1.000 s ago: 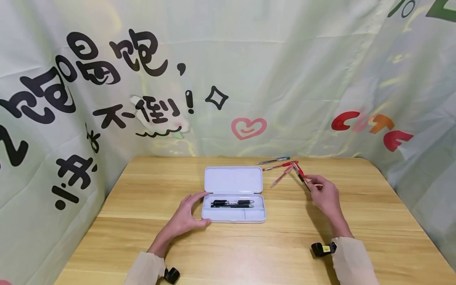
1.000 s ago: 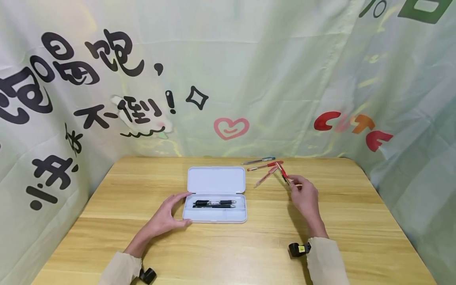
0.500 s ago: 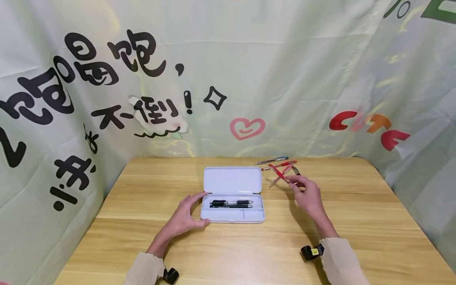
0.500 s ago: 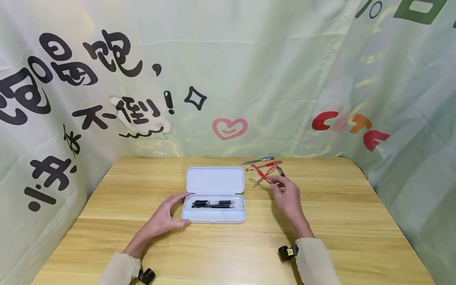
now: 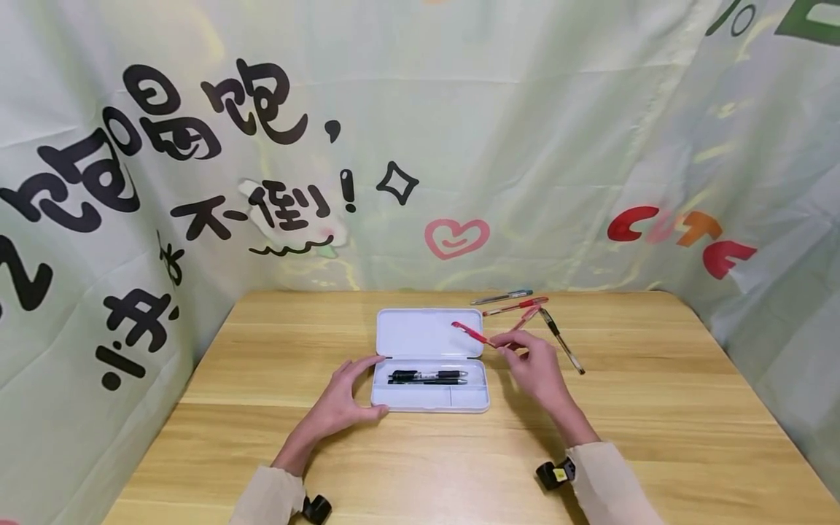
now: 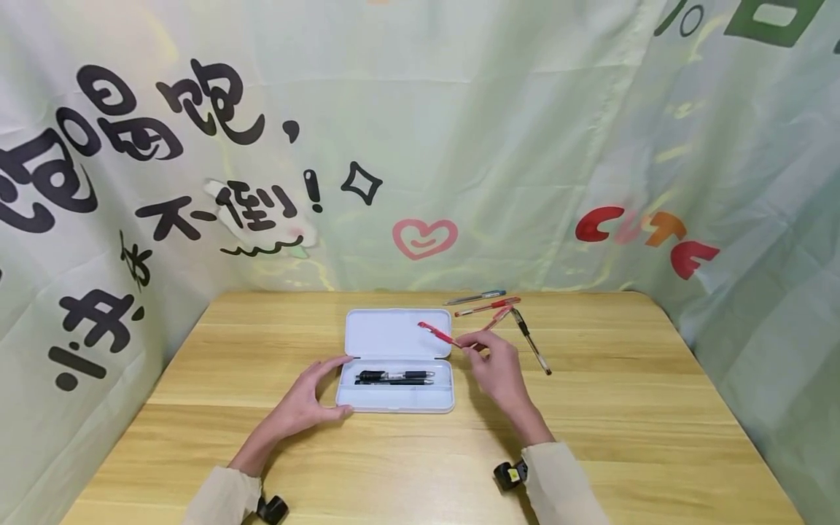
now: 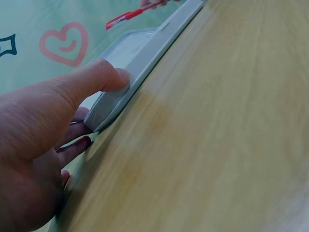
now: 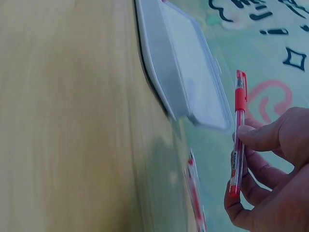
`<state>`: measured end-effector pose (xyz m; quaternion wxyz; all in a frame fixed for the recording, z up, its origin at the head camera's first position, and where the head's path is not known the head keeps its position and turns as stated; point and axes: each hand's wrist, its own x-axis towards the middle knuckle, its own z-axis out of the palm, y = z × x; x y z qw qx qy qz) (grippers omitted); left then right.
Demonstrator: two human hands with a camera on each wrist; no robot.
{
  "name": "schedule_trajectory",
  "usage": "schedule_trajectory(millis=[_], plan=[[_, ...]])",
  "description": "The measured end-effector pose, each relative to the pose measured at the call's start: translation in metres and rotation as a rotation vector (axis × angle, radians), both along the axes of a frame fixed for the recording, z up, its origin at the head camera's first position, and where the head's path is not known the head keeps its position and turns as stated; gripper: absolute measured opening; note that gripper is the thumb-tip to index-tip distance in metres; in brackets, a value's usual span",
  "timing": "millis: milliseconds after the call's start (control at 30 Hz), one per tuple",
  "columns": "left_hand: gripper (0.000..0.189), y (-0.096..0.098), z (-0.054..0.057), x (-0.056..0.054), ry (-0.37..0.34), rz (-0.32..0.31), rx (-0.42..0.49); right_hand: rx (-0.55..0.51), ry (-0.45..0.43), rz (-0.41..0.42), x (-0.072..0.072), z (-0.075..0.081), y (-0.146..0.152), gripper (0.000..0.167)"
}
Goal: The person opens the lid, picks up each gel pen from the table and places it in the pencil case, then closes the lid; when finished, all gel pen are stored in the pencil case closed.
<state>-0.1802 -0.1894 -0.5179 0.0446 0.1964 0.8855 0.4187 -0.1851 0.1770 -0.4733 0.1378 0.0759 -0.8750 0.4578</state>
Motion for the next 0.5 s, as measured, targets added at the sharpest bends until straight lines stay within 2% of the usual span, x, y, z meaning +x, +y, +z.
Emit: schedule_trajectory(millis=[300, 500], plan=[[0.087, -0.001, -0.001, -0.001, 0.014, 0.005, 0.009, 0.008, 0.015, 0.132, -0.007, -0.001, -0.037, 0.019], [0.088, 0.0, 0.0, 0.001, -0.01, 0.012, 0.014, 0.049, 0.014, 0.19, -0.01, -0.004, -0.054, 0.02]])
